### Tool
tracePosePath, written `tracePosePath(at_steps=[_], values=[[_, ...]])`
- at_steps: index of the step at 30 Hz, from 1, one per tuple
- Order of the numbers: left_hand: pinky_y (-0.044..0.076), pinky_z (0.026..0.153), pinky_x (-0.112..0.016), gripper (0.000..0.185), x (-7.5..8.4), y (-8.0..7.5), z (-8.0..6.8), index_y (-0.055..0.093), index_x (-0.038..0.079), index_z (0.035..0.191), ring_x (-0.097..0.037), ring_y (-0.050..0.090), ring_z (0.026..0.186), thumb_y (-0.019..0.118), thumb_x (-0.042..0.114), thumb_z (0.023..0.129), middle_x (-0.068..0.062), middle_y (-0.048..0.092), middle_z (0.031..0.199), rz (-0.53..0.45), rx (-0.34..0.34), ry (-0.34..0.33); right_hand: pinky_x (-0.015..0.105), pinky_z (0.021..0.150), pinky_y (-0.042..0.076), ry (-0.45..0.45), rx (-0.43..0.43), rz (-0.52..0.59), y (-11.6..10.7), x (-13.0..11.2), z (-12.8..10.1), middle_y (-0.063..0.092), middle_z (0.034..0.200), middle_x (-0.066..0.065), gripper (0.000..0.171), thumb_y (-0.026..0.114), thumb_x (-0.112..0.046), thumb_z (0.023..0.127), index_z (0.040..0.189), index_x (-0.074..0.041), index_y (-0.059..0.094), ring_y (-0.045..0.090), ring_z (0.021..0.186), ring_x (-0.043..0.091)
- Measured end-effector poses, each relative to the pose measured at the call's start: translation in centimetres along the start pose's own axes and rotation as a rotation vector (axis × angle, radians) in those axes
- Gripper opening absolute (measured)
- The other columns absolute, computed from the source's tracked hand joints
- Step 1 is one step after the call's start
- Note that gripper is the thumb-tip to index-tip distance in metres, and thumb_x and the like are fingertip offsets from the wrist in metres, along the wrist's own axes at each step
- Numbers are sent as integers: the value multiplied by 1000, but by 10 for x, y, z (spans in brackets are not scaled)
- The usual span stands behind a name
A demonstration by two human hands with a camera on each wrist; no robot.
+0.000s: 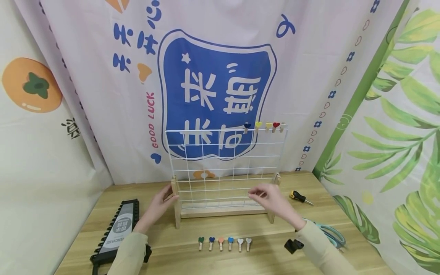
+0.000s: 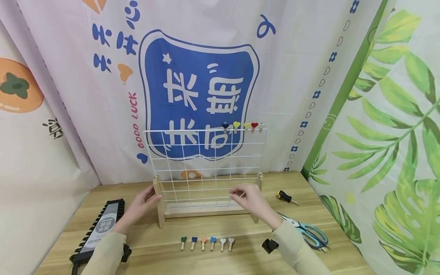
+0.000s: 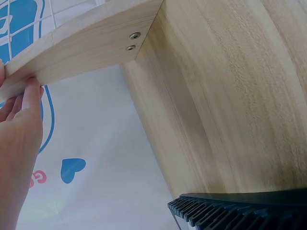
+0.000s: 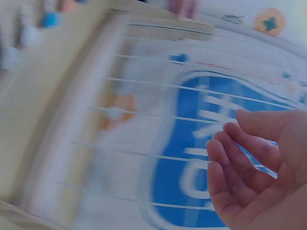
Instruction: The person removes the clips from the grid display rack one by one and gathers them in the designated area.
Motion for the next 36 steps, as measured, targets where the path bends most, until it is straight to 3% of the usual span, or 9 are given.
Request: tracePosePath(at_steps=[6,14,20,27,30,36], values=[[39,114,-55,62,-2,0,-1,32,-10,149,-48,42,139,59,17,100,-34,42,149,6,0,1,20,69,61,-162,160,-44,-50,-37,35,75,91,13,12,72,-2,86,98,2,73,69,75,17],[40,112,-53,61,-2,2,-2,34,-10,148,-48,44,137,60,15,99,-33,43,148,28,20,9,21,74,61,-257,282,-112,-105,-75,77,75,97,11,14,73,-4,87,101,-1,73,69,81,18],[40,112,-54,60,1,4,-4,34,-11,148,-48,45,136,60,13,99,-34,44,147,40,21,13,23,75,60,-311,360,-160,-131,-91,95,75,97,11,15,75,-4,86,101,-1,73,68,83,18],[39,113,-55,60,4,3,-5,34,-11,148,-48,45,136,59,14,99,-33,45,146,46,26,11,37,80,62,-289,320,-216,-140,-100,117,73,101,12,18,74,-10,89,105,-2,73,67,90,22],[39,113,-55,61,4,2,-4,34,-11,148,-48,44,136,59,14,100,-33,44,147,38,25,6,37,85,61,-267,269,-249,-140,-100,126,72,103,11,20,74,-14,89,107,-4,73,67,94,21],[40,113,-53,62,0,2,-1,32,-9,149,-47,43,138,60,15,100,-33,44,148,20,15,-6,35,83,58,-251,170,-309,-138,-97,139,71,98,10,22,76,-16,88,107,-4,74,64,91,21]])
Point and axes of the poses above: each hand's wrist, its own z-axis towards the middle knuckle, its own y-axis out of the palm, x = y × z, the point moved 5 cm from there along z, towards the middle knuckle
